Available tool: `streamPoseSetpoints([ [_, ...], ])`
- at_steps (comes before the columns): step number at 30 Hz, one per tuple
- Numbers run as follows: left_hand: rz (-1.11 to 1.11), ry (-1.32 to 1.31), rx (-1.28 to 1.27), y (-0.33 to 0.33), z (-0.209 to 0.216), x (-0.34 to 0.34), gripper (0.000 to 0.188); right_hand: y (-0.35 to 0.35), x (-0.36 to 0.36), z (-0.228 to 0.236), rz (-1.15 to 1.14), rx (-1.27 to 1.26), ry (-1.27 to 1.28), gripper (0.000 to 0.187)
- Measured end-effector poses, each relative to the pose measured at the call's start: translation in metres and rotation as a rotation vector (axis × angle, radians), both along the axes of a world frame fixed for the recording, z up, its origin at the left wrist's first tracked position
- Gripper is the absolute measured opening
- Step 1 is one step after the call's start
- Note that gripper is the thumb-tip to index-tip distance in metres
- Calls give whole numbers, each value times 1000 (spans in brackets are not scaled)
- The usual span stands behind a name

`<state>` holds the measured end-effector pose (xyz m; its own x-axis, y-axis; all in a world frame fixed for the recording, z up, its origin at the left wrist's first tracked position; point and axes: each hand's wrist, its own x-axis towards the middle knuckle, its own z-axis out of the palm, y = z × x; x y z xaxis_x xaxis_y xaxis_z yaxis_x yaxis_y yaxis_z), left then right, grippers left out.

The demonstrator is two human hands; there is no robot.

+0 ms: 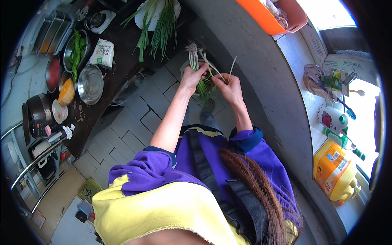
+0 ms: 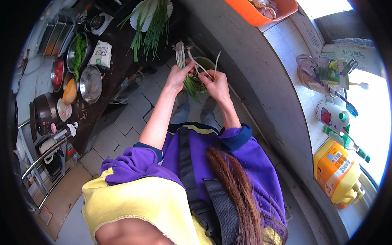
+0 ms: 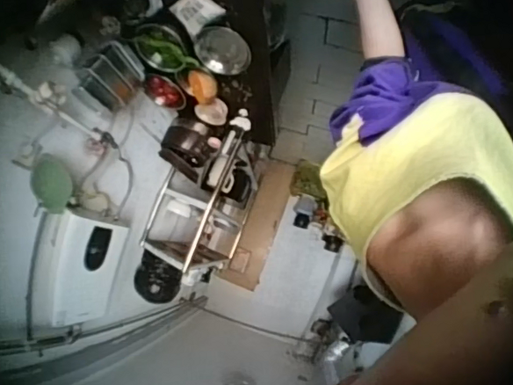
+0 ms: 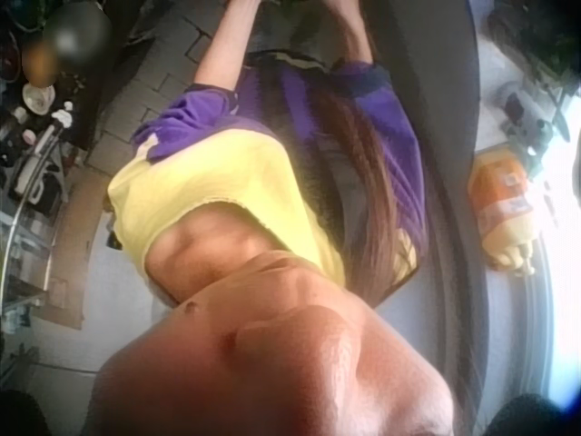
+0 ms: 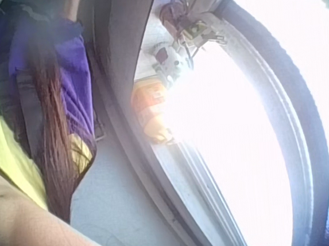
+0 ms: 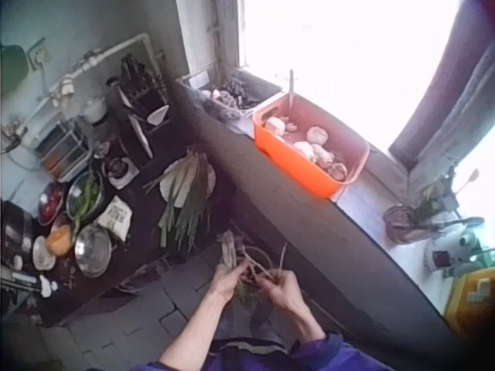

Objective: The person washes green bell peppers and a long green chili under running water in a kitchen sink, then unwraps and washes a round orange squash. They place the washed vegetables into bowls and proceed to trim the roots and outer layers of green onions on the countertop.

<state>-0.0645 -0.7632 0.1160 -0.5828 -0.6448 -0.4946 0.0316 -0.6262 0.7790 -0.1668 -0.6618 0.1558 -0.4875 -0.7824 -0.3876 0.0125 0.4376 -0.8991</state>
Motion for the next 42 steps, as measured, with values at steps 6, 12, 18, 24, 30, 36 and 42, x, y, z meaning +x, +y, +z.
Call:
streamPoseSetpoints([
  [6, -219, -1, -157, 2, 9, 3, 19, -2, -2, 2, -73, -32, -112, 16],
  [12, -238, -142, -393, -8, 6, 10, 15, 1, -6, 14, -96, 11, -262, 12],
  [18, -99, -254, -403, -20, -3, 18, 13, 8, -10, 21, -23, 2, -291, 12],
  [24, 103, -449, -374, -28, -23, 23, 17, 23, -15, 31, -22, -63, -334, 11],
  [30, 5, -467, -469, -25, -35, 21, 14, 37, -23, 36, -28, -108, -404, 10],
  [36, -68, -470, -520, -1, -40, 9, 26, 36, -29, 26, 8, -82, -382, 10],
  [42, -184, -187, 151, 12, -21, 13, 27, 27, -23, 10, 69, -13, -331, 13],
])
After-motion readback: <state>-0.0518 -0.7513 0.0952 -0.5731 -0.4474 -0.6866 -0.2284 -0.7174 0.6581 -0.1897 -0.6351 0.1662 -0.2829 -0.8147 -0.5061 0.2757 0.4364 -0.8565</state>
